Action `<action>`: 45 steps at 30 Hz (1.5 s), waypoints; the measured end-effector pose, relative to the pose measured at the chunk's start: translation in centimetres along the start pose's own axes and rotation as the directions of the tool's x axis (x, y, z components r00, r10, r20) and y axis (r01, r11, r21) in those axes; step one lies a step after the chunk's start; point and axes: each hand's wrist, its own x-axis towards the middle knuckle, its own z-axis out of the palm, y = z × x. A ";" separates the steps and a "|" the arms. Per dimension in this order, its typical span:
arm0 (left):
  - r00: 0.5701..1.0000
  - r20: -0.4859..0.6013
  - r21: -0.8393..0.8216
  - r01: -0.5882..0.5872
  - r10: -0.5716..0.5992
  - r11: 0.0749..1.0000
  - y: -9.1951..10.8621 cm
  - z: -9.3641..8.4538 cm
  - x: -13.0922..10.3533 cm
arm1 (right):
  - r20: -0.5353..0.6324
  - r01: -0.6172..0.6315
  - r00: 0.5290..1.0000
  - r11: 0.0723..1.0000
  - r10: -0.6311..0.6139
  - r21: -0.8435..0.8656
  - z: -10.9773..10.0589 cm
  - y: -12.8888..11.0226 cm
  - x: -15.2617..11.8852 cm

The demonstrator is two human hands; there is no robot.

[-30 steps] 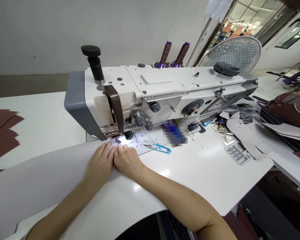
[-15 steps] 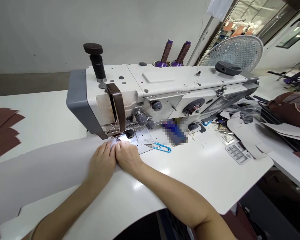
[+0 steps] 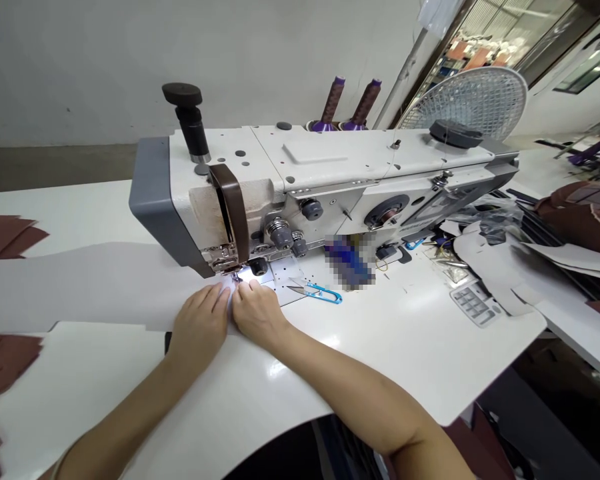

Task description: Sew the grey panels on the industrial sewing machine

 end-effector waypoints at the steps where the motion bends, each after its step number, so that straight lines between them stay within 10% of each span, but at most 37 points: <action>1: 1.000 -0.002 -0.006 0.016 -0.016 1.000 0.4 0.2 -0.1 | 0.002 -0.017 1.000 1.000 0.017 0.004 0.1 0.0 0.1; 13: 0.994 0.077 -0.127 -0.061 0.072 0.990 -2.7 1.3 0.4 | 0.069 -0.097 0.993 0.995 0.096 0.002 -0.5 -0.7 -0.2; 23: 0.997 -0.027 -0.072 -0.073 0.072 0.995 0.3 0.1 -0.3 | 0.092 -0.145 0.986 0.989 0.141 0.040 -0.8 -0.8 -0.6; 45: 0.999 -0.009 -0.187 -0.052 0.051 0.981 -1.8 1.5 0.3 | 0.031 -0.052 0.998 0.997 0.050 0.053 0.3 -0.2 -0.3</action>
